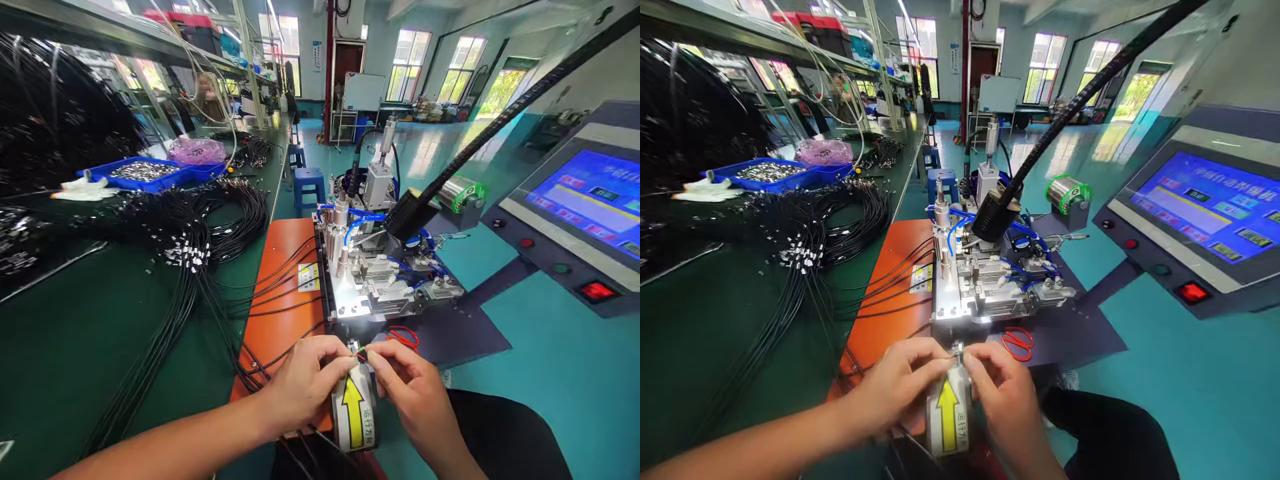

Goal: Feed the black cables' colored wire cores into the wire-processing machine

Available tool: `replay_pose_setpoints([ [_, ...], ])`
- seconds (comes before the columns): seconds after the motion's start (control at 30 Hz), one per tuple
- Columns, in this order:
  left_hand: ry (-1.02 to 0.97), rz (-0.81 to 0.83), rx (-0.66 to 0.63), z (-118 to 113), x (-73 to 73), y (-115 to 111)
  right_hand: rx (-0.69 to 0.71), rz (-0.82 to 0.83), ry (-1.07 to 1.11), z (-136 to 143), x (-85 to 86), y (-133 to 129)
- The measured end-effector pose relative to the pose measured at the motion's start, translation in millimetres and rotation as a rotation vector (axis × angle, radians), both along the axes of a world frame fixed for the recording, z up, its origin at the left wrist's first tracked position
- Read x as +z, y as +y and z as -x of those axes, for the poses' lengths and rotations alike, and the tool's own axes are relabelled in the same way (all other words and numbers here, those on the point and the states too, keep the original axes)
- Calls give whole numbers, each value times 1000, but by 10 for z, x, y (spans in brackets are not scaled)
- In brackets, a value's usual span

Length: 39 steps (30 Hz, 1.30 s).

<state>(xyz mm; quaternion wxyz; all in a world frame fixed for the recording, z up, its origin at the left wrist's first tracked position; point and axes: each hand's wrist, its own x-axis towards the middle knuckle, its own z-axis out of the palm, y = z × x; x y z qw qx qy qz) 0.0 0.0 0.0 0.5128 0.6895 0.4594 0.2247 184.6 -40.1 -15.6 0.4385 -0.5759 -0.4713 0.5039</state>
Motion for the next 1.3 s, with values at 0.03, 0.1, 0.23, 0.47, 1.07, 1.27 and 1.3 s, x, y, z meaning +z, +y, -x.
replay_pose_setpoints([
  [0.03, -2, -4, -9, 0, -1, 0, 1, -2, 6, -1, -12, -2],
  [0.1, -2, -21, -16, -2, -2, -3, 5, -7, 16, -3, -27, -7],
  [0.23, 15, -93, 21, -12, 2, -23, 18, -16, 24, -4, -3, -29],
  [0.47, 41, -168, 87, -33, -2, -77, 73, 3, 48, -14, 120, -77],
  [1.07, 16, -199, 42, -37, -24, -79, 264, -73, 51, -74, 78, 55],
  [1.27, 16, -186, 52, -38, 0, -68, 249, -48, 129, -72, 76, 49],
  [1.3, 18, -182, 52, -37, 1, -67, 248, -46, 137, -73, 73, 49],
])
